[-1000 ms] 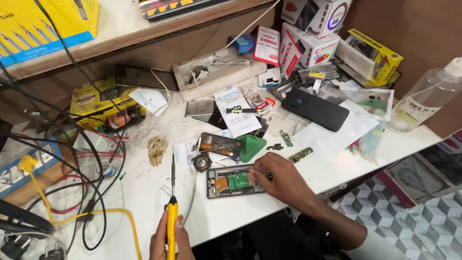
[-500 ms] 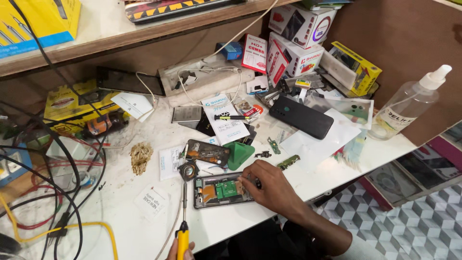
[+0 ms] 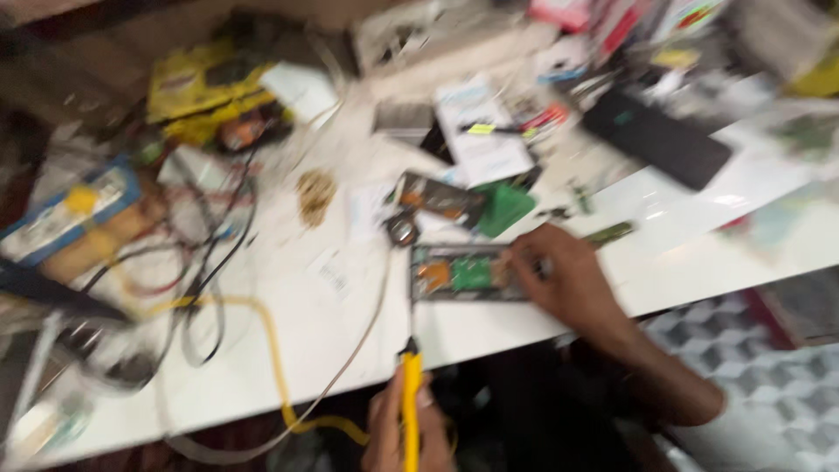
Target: The person uses a yellow soldering iron to apply heat to a green circuit board inside a disassembled smartphone chassis. The person holds the board steady with the right hand while applying the soldering iron with the left hand across multiple points on the board.
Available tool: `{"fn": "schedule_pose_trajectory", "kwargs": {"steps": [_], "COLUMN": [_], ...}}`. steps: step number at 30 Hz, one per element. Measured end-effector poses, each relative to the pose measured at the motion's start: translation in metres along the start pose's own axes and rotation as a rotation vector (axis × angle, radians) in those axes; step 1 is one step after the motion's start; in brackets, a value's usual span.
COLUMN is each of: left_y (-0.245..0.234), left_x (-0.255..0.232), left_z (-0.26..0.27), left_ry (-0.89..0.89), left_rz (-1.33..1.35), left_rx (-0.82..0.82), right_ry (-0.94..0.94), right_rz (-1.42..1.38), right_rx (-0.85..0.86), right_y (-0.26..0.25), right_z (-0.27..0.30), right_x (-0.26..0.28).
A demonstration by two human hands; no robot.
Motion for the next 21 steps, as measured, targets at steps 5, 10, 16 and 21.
{"fn": "schedule_pose_trajectory", "kwargs": {"steps": [5, 10, 16, 21], "left_y": [-0.027, -0.013, -0.008, -0.007], "left_x": [-0.086, -0.093, -0.096, -0.093], "left_z": [-0.032, -0.028, -0.017, -0.015], "left_ry": [0.037, -0.034, 0.004, -0.034], "left_rz": [0.104, 0.092, 0.027, 0.028], "left_rx": [0.014, 0.152, 0.186, 0.215], "right_ry": [0.084, 0.019, 0.027, 0.033], "right_rz": [0.065, 0.067, 0.019, 0.011], "right_rx": [0.021, 0.010, 0.013, 0.027], "right_y": [-0.002, -0.005, -0.007, -0.006], "right_z": [0.000, -0.003, -0.004, -0.004], "right_x": [-0.001, 0.007, 0.005, 0.003]}}
Point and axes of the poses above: each hand's wrist, its own z-axis away from the middle knuckle, its own y-axis out of the palm, x = y × z, the point moved 8 cm from there along -z, towards the middle knuckle, and after that the axes turned 11 degrees about -z, right-handed, at the moved point
